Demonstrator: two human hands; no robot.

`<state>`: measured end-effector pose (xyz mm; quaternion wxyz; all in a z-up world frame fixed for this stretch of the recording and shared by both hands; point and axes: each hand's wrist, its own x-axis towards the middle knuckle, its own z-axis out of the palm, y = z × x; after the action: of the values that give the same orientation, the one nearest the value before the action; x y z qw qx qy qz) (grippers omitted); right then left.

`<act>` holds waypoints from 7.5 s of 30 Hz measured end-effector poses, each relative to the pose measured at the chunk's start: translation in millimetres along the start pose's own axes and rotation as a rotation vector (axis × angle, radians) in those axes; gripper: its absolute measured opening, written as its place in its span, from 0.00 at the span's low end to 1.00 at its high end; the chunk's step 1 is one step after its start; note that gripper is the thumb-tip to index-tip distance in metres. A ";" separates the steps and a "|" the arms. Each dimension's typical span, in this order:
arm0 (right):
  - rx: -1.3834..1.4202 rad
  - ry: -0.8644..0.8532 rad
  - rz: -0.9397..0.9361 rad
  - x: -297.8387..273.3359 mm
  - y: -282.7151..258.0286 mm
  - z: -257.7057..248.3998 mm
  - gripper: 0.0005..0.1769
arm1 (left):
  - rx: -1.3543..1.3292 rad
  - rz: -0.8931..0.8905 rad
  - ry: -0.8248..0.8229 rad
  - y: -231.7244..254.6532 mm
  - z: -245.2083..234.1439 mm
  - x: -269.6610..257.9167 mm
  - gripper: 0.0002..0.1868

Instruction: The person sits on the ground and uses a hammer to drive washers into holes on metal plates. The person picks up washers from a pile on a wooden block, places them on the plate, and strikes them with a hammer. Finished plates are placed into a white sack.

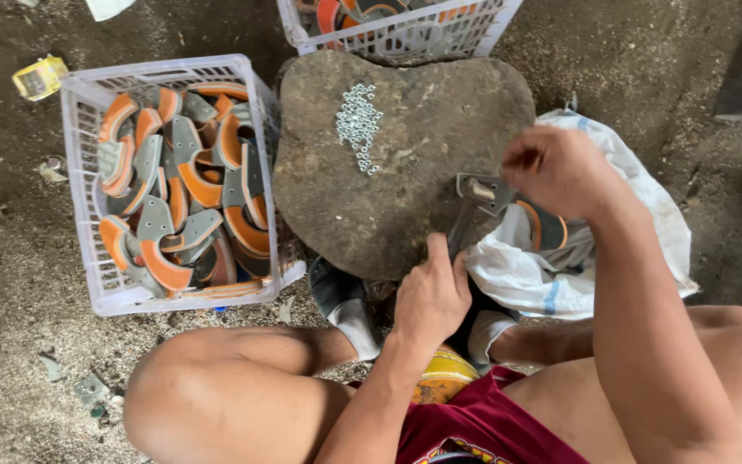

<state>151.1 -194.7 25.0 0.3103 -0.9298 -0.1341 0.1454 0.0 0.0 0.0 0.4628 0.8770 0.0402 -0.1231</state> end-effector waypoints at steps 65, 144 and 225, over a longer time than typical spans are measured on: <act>0.233 0.156 0.454 -64.3 13.5 41.0 0.19 | 0.100 0.176 0.097 25.2 -10.8 8.0 0.14; -0.092 0.343 -0.190 -64.3 22.7 53.2 0.10 | 0.090 -0.069 0.006 -6.8 19.0 0.2 0.22; 0.398 0.080 0.604 -64.1 10.1 41.4 0.21 | 0.133 0.019 0.028 -3.8 3.7 -3.7 0.18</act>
<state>79.0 -202.0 -0.9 0.4335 -0.8538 0.1895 0.2174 -4.9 -0.8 -4.1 0.4039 0.9078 0.0301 -0.1089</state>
